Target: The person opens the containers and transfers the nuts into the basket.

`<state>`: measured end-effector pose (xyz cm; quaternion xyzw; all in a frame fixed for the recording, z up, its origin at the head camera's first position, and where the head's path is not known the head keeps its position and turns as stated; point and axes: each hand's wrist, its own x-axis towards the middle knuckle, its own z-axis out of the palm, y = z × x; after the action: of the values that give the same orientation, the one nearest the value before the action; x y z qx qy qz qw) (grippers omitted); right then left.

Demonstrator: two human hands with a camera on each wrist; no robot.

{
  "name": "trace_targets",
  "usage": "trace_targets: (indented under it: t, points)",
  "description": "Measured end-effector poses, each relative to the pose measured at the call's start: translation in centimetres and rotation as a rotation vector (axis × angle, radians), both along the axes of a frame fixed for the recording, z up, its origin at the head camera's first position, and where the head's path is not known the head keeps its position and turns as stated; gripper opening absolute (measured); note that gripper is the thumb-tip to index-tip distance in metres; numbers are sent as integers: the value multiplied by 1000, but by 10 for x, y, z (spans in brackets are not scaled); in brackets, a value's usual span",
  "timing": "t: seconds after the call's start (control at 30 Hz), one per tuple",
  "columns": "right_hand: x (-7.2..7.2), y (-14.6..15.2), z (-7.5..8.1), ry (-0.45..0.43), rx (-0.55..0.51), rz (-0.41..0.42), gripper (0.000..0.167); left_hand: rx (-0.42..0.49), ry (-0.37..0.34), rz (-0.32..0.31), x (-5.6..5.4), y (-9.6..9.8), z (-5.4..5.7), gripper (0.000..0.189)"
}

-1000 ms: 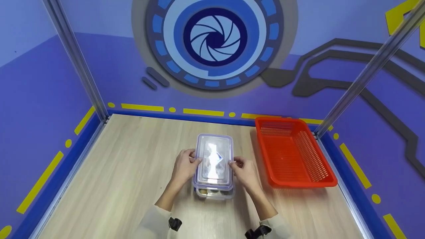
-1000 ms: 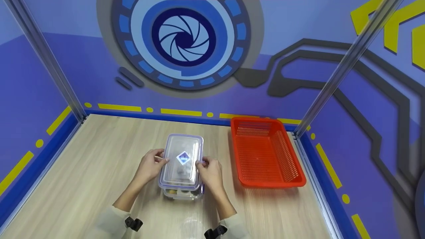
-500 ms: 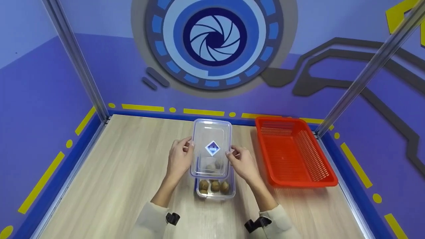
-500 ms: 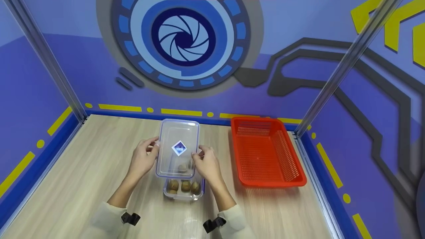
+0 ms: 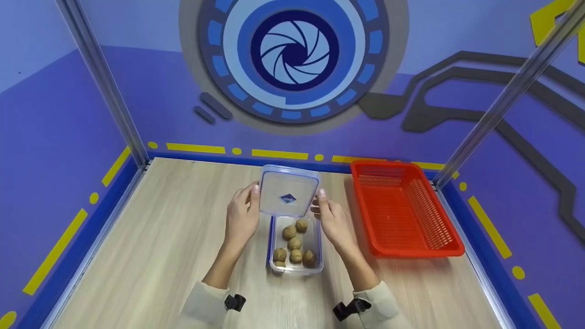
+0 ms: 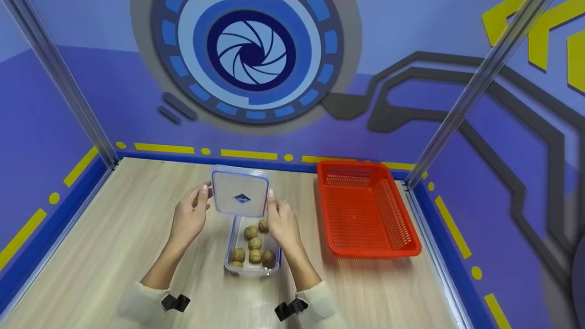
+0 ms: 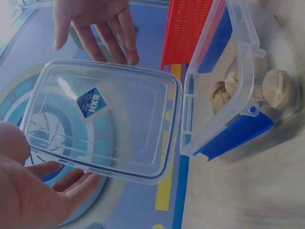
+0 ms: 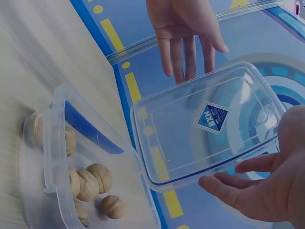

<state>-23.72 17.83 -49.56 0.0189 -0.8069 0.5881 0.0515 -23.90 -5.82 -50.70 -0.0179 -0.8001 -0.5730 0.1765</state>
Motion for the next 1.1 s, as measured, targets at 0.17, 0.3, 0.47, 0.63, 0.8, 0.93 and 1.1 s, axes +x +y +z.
trace_targets:
  t: [0.17, 0.3, 0.47, 0.63, 0.8, 0.93, 1.1]
  points:
    - [-2, -1, 0, -36, -254, 45, 66, 180, -109, -63, 6, -3, 8, 60]
    - [-2, 0, 1, -26, -299, 20, 58, 390, -219, -161, 7, -8, 13, 64]
    - [-2, 1, -4, 30, -290, -3, 38, 480, -296, -180, 7, -15, 10, 49]
    - [-3, 1, -13, 70, -240, -59, 27, 441, -294, -168, 5, -17, 4, 37]
    - [-2, 0, -20, 64, -243, -53, 27, 411, -302, -164, 2, -19, -4, 34]
    - [-3, -2, -24, 40, -286, -29, 29, 396, -308, -172, 0, -23, -8, 34]
    - [-6, -10, -34, 11, -334, 0, 33, 348, -285, -174, -1, -31, -8, 35]
